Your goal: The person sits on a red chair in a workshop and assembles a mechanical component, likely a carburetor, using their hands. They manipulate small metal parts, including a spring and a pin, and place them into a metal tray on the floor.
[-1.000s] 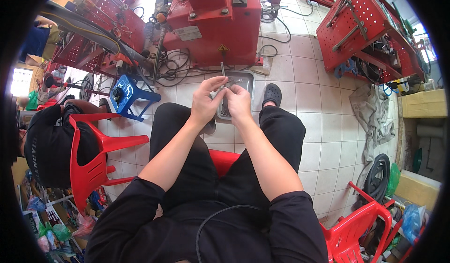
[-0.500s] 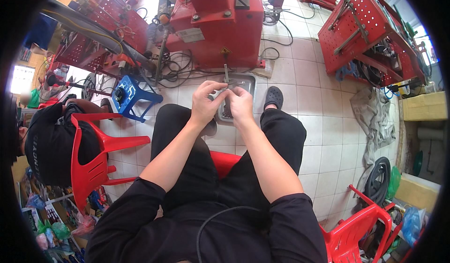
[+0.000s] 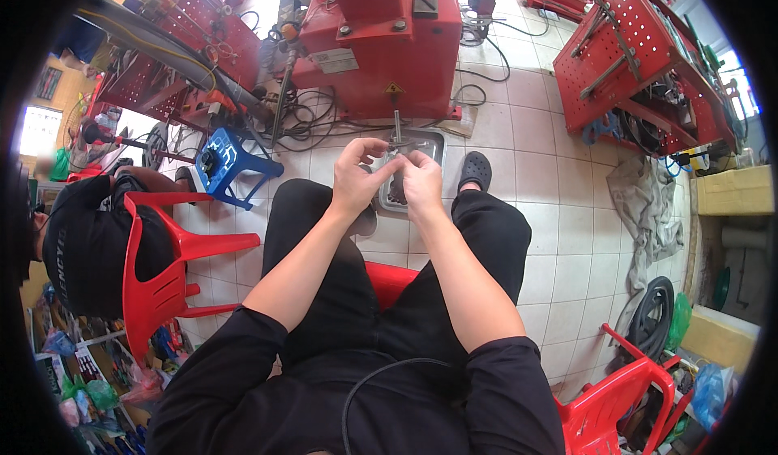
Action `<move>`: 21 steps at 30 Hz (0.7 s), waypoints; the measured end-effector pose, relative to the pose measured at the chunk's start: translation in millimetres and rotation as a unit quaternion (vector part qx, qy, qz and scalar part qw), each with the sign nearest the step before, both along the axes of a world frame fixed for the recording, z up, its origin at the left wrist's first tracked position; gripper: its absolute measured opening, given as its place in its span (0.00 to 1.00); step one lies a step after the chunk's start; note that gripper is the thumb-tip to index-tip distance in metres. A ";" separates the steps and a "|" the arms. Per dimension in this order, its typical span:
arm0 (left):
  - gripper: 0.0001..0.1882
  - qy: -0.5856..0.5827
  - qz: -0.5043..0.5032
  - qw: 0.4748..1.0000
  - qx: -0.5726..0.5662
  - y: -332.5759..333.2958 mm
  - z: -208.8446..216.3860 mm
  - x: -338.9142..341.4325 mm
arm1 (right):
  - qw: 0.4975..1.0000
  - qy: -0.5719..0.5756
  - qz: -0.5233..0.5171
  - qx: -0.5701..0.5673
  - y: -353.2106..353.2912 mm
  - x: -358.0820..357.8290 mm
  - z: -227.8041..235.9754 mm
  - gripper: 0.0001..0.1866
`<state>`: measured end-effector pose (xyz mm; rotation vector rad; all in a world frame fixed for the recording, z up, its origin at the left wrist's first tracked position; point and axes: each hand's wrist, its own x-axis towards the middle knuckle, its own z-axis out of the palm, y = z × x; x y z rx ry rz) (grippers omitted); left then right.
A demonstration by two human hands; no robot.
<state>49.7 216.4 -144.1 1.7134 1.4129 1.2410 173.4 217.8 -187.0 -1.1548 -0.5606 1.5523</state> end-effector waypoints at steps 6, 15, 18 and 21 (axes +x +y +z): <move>0.15 0.020 -0.031 0.997 0.065 4.0 -7.7 -3.6 | 1.000 0.009 0.002 -0.009 -1.8 -0.2 4.8 0.05; 0.16 0.021 0.004 0.999 0.045 -0.9 -0.5 -2.4 | 0.999 -0.017 0.022 0.017 -1.6 4.4 4.8 0.05; 0.16 0.046 -0.033 0.993 0.108 4.3 -7.1 -5.2 | 0.999 -0.022 0.009 0.022 -2.6 -0.1 11.2 0.05; 0.12 0.009 -0.011 0.994 0.106 -1.3 10.5 5.1 | 1.000 0.005 0.014 0.001 -2.4 1.9 10.7 0.05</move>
